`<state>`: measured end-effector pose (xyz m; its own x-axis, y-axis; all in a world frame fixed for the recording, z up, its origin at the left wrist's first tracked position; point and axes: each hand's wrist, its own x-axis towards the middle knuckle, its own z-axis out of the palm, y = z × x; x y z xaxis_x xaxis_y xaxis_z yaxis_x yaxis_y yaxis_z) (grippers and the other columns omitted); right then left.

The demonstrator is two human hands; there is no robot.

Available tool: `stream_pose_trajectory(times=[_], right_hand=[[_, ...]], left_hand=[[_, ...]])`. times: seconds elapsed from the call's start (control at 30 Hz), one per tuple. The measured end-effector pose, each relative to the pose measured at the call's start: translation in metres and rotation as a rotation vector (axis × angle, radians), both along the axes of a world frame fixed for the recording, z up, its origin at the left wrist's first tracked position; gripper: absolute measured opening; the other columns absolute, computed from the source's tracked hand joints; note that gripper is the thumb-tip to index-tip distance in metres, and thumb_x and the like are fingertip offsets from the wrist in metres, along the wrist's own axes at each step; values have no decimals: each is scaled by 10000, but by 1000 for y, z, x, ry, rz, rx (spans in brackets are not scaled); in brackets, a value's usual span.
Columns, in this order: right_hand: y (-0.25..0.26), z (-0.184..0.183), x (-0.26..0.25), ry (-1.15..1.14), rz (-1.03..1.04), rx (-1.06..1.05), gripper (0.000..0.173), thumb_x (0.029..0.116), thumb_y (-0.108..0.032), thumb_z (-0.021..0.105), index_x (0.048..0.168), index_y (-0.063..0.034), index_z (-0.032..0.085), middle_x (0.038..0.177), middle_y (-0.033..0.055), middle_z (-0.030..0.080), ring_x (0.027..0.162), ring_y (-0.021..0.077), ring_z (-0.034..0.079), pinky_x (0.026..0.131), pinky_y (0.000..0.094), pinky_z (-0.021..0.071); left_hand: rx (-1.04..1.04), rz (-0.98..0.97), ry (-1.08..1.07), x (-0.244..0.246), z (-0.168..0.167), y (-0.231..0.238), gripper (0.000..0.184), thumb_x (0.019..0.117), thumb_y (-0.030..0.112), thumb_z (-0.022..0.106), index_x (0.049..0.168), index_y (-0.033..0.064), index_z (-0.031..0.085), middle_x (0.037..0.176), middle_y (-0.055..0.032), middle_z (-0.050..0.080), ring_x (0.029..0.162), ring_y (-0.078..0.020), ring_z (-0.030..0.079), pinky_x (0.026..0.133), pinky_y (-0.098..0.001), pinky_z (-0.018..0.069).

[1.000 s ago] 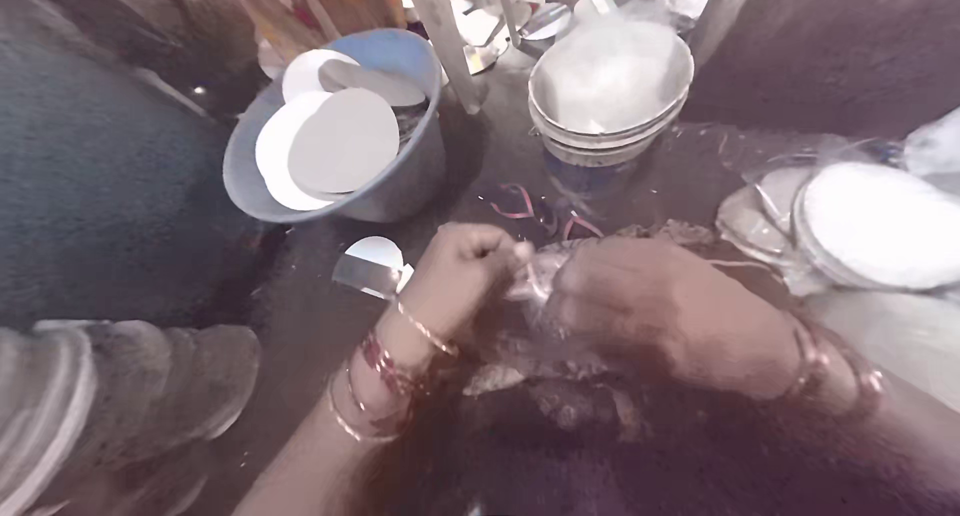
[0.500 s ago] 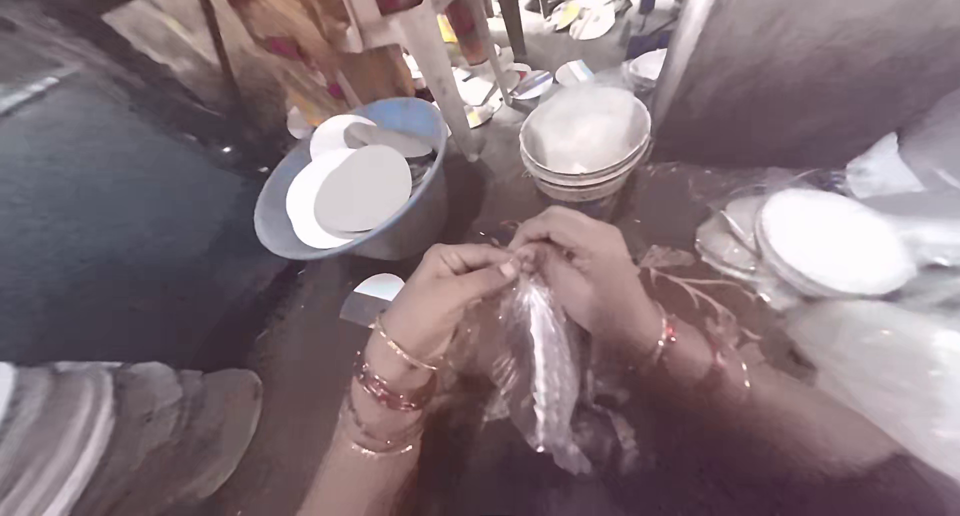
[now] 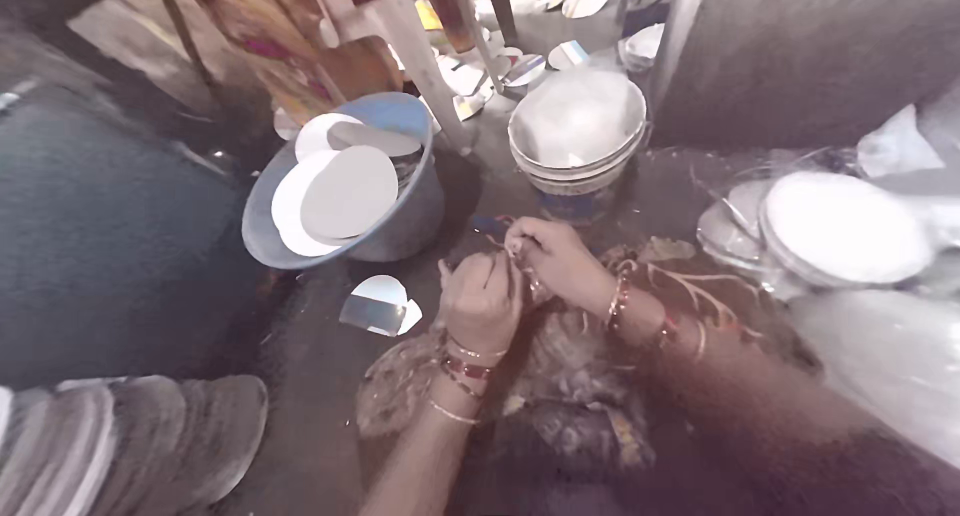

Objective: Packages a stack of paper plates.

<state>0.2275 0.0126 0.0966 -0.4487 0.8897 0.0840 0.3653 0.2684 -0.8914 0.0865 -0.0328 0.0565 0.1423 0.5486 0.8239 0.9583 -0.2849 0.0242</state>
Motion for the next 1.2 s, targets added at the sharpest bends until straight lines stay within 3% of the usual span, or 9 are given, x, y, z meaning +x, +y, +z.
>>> stream_pose_trajectory(times=[0.13, 0.37, 0.5, 0.63, 0.73, 0.8, 1.0, 1.1, 1.2], right_hand=[[9, 1, -2, -184, -2, -243, 200, 1055, -124, 543, 1113, -31, 710, 1009, 144, 681, 1004, 277, 623, 935, 528, 449], [18, -21, -8, -262, 74, -396, 181, 1044, -142, 564, 1054, -35, 710, 972, 155, 668, 905, 275, 619, 802, 500, 482], [27, -38, -13, -312, 118, -432, 213, 1033, -182, 596, 1099, -49, 750, 1081, 178, 701, 1052, 338, 626, 914, 594, 451], [29, -49, -15, -108, 67, -441, 173, 1007, -54, 576, 1078, -52, 734, 1040, 114, 693, 952, 212, 640, 861, 441, 503], [26, -49, -14, -49, 140, -178, 196, 915, 28, 606, 1013, -50, 757, 1072, 101, 707, 1070, 235, 619, 936, 482, 469], [22, -56, -16, -27, 166, 59, 206, 862, 10, 609, 976, -45, 771, 1049, 110, 707, 1124, 325, 590, 895, 588, 434], [15, -66, -30, -59, 92, 479, 186, 836, 16, 649, 878, -77, 804, 947, 108, 699, 1035, 327, 625, 908, 450, 516], [17, -67, -28, -81, 161, 504, 187, 774, -25, 661, 894, -67, 798, 963, 119, 692, 1078, 357, 610, 904, 477, 508], [16, -65, -26, -165, 196, 470, 200, 823, -72, 653, 958, -74, 800, 1015, 120, 691, 1139, 367, 600, 902, 502, 527]], left_hand=[[51, -45, 13, -5, -28, 5, 178, 907, 109, 663, 822, 18, 791, 695, -113, 714, 651, -230, 710, 628, -342, 578], [30, -195, 18, -23, -65, 3, 119, 896, 65, 694, 859, -8, 780, 704, -141, 719, 623, -225, 706, 610, -313, 581], [-73, -222, -7, -27, -77, 4, 190, 909, 136, 666, 812, 0, 757, 665, -121, 687, 583, -222, 676, 558, -338, 560], [-650, -170, -599, -29, -56, 8, 118, 813, 104, 684, 730, 45, 743, 638, 9, 645, 601, -31, 576, 618, -218, 471], [-1080, -200, -1441, -46, -36, 17, 233, 928, -19, 572, 745, 41, 703, 629, -4, 636, 574, -57, 591, 582, -234, 516], [-1231, -316, -1740, -58, -33, 18, 306, 953, -2, 466, 755, 73, 688, 597, 28, 592, 519, -34, 546, 518, -192, 483], [-1275, -496, -2082, -65, -38, 12, 268, 877, -40, 461, 820, 61, 702, 736, -54, 717, 661, -102, 702, 644, -252, 606], [-1223, -386, -2152, -59, -33, 12, 311, 922, -52, 398, 836, 71, 670, 726, -48, 704, 655, -103, 695, 646, -251, 605], [-1190, -320, -2199, -56, -36, 11, 332, 955, -56, 372, 840, 51, 665, 725, -57, 704, 641, -107, 692, 637, -249, 603]])
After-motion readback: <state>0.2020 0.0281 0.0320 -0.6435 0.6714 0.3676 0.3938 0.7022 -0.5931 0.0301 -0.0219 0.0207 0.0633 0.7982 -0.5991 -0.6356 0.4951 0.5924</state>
